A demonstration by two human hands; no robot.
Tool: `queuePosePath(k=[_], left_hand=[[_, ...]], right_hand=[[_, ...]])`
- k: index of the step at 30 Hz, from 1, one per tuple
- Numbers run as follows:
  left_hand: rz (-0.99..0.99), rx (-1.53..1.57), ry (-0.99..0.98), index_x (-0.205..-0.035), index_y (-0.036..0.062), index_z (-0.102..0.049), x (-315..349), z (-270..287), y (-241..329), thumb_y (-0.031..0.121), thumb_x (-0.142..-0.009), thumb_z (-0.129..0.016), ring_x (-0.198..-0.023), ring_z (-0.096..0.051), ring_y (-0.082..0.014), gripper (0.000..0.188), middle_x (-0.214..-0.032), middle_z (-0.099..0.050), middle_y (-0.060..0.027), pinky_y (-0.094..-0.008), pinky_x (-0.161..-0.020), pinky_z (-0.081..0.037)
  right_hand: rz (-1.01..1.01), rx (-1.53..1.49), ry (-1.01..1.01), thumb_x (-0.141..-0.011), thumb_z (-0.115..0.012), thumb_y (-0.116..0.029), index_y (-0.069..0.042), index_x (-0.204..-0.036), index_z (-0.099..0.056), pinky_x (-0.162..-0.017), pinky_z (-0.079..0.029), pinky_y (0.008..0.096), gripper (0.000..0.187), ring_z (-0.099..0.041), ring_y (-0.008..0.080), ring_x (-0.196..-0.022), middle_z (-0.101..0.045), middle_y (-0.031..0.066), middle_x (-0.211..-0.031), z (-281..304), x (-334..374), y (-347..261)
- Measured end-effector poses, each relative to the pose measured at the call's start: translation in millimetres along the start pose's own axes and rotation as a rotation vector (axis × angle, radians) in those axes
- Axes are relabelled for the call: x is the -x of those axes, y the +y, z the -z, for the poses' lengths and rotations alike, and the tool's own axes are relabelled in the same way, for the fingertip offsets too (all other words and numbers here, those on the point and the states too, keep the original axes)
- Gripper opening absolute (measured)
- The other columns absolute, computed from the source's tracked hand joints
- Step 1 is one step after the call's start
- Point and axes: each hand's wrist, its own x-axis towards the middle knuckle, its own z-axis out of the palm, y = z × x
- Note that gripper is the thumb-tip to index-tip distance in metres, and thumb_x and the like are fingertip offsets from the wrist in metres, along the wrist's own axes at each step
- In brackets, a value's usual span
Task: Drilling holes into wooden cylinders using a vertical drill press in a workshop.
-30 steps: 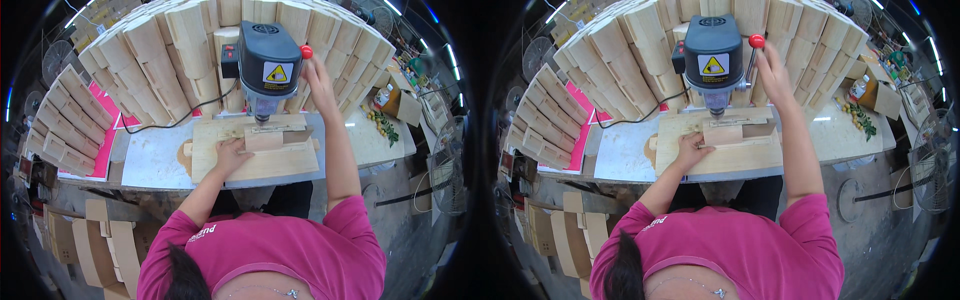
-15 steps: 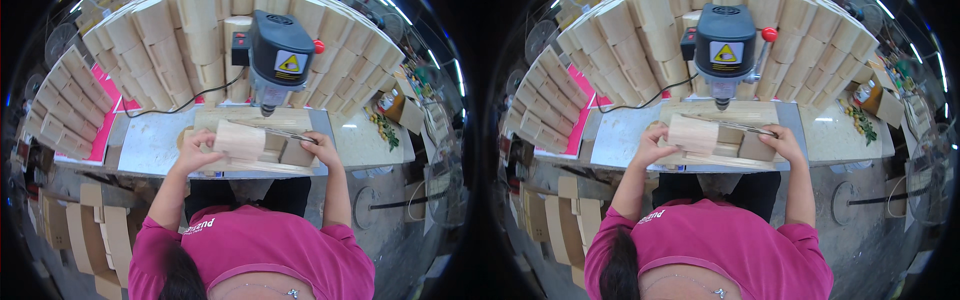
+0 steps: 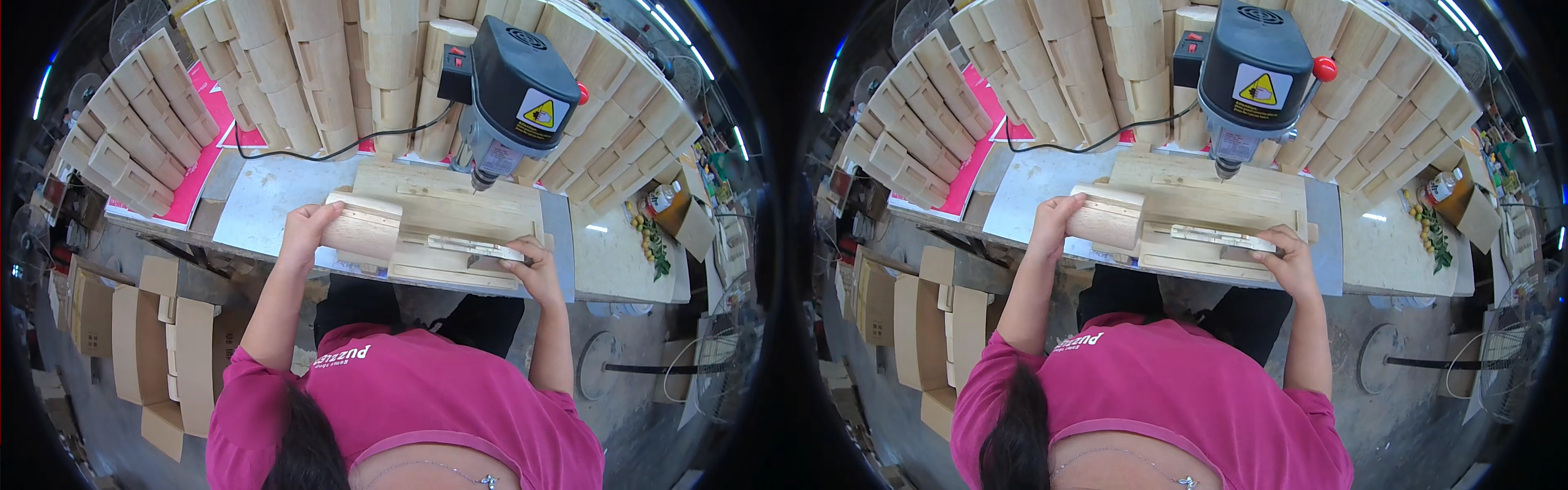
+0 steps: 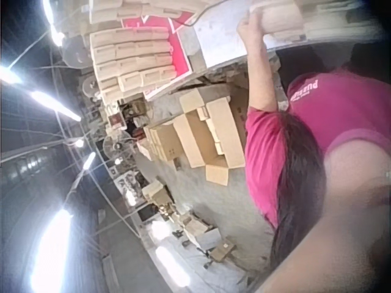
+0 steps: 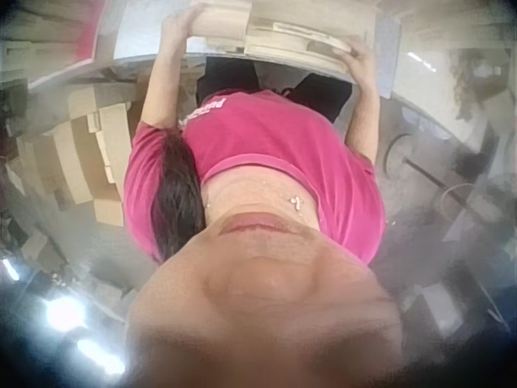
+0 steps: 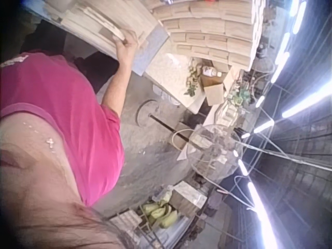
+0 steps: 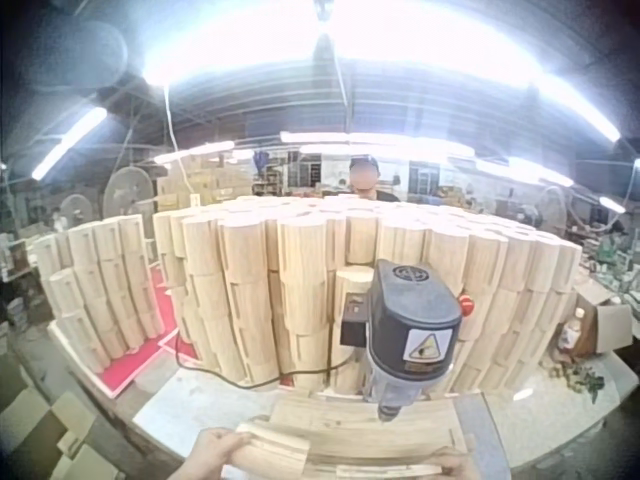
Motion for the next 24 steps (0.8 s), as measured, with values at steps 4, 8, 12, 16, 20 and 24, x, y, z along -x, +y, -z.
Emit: queuePosePath(k=[4, 8, 12, 16, 20, 24], left_hand=[[0.032, 0.086, 0.021, -0.070, -0.0003, -0.062, 4.3, -5.6, 0.1, 0.020, -0.075, -0.067, -0.052, -0.049, -0.0073, 0.022, -0.064, -0.059, -0.0021, -0.0231, -0.052, -0.041], [-0.289, -0.308, 0.148, -0.071, -0.0003, -0.062, -0.8, 14.8, 11.6, 0.019, -0.064, -0.074, -0.064, -0.050, -0.0142, 0.024, -0.080, -0.058, -0.0074, -0.0268, -0.061, -0.043], [-0.766, -0.905, 0.382, -0.077, 0.0007, -0.064, -10.5, 38.2, 20.2, 0.016, -0.048, -0.077, -0.098, -0.045, -0.0300, 0.035, -0.111, -0.046, -0.0173, -0.0377, -0.085, -0.040], [-0.656, -0.849, 0.423, -0.080, 0.0037, -0.065, -28.7, 83.5, -16.6, 0.012, -0.049, -0.076, -0.112, -0.038, -0.0366, 0.034, -0.117, -0.042, -0.0190, -0.0404, -0.094, -0.035], [-0.675, -0.717, 0.491, -0.102, 0.0041, -0.056, -27.0, 91.9, -43.3, 0.012, -0.053, -0.077, -0.114, -0.038, -0.0361, 0.054, -0.118, -0.038, -0.0202, -0.0388, -0.095, -0.036], [-0.722, -0.642, 0.693, -0.114, 0.0031, -0.046, -25.3, 78.5, -59.5, 0.012, -0.053, -0.077, -0.112, -0.041, -0.0360, 0.069, -0.120, -0.036, -0.0202, -0.0392, -0.092, -0.039]], right_hand=[[-0.005, 0.005, 0.005, -0.064, -0.070, 0.000, -0.001, -0.090, -0.064, -0.070, -0.043, 0.0251, 0.027, -0.055, 0.0167, -0.084, -0.057, 0.0058, -0.087, -3.4, -5.0, -4.1], [0.075, 0.167, 0.025, -0.064, -0.070, -0.002, 0.000, -0.090, -0.063, -0.072, -0.043, 0.0274, 0.027, -0.055, 0.0194, -0.083, -0.057, 0.0080, -0.086, -3.8, -5.5, 2.8], [0.091, 0.169, 0.064, -0.063, -0.068, -0.001, 0.001, -0.088, -0.063, -0.072, -0.042, 0.0277, 0.026, -0.054, 0.0205, -0.080, -0.056, 0.0092, -0.084, 1.9, 2.1, 3.7], [0.090, 0.149, 0.027, -0.063, -0.067, -0.001, 0.001, -0.087, -0.062, -0.072, -0.042, 0.0273, 0.024, -0.054, 0.0202, -0.079, -0.055, 0.0086, -0.083, -1.2, 3.2, -5.7], [0.098, 0.160, 0.035, -0.063, -0.067, 0.000, 0.001, -0.086, -0.063, -0.071, -0.041, 0.0270, 0.023, -0.053, 0.0186, -0.079, -0.055, 0.0071, -0.081, -3.5, 2.6, -2.7], [0.093, 0.162, 0.040, -0.063, -0.067, -0.001, -0.001, -0.086, -0.063, -0.070, -0.040, 0.0261, 0.023, -0.052, 0.0170, -0.078, -0.054, 0.0059, -0.080, -7.0, 0.7, -8.5]])
